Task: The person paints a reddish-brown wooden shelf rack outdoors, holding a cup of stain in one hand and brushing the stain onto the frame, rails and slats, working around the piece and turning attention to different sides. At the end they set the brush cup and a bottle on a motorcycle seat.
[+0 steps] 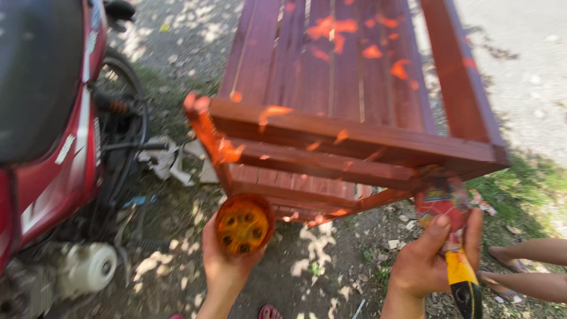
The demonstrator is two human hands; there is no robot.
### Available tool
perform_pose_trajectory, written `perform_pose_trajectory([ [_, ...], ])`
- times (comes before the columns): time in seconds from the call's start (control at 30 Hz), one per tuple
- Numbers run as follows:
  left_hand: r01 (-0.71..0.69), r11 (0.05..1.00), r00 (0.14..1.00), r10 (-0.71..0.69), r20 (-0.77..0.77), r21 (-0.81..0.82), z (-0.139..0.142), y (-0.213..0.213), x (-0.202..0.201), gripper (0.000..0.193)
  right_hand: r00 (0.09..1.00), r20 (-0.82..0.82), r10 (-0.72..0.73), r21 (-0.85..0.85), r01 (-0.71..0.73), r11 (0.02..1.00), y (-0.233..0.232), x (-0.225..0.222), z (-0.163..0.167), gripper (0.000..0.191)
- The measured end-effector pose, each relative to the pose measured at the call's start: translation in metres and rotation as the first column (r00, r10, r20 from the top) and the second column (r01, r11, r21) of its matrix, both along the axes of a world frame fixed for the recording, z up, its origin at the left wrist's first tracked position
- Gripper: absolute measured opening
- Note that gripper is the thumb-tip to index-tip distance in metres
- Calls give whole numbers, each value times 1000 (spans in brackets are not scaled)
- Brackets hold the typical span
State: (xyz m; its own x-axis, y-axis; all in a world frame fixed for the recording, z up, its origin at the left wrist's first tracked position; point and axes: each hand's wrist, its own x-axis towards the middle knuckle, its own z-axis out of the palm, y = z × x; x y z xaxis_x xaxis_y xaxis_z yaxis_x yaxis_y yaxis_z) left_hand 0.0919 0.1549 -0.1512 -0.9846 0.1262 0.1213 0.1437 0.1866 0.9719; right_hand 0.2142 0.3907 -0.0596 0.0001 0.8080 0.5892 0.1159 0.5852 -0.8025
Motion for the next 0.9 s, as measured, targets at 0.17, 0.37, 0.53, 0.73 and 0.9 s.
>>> perform_pose_trajectory([
  [0.17, -92, 993, 996, 93, 7, -77, -4, -25, -7, 95, 969, 178, 170, 290, -217, 932, -50, -44, -34, 43],
  [0.37, -264, 951, 963, 250, -100, -159, -20, -71, -19, 91, 776, 319, 544, 148, -608, 780, -128, -102, -19, 43],
  [0.53, -306, 951, 952, 303, -48, -47, -35, -99, -34, 90, 666, 480, 571, 445, -746, 496, -128, -155, -14, 36],
  [0.73, -385, 898, 918, 351, -183, -213, -37, -114, -43, 96, 583, 643, 497, 515, -809, 283, -116, -180, -37, 30],
  [0.9, -365, 895, 931, 357, -78, -258, -43, -122, -49, 100, 417, 778, 470, 363, -909, 207, -130, -195, -94, 42],
])
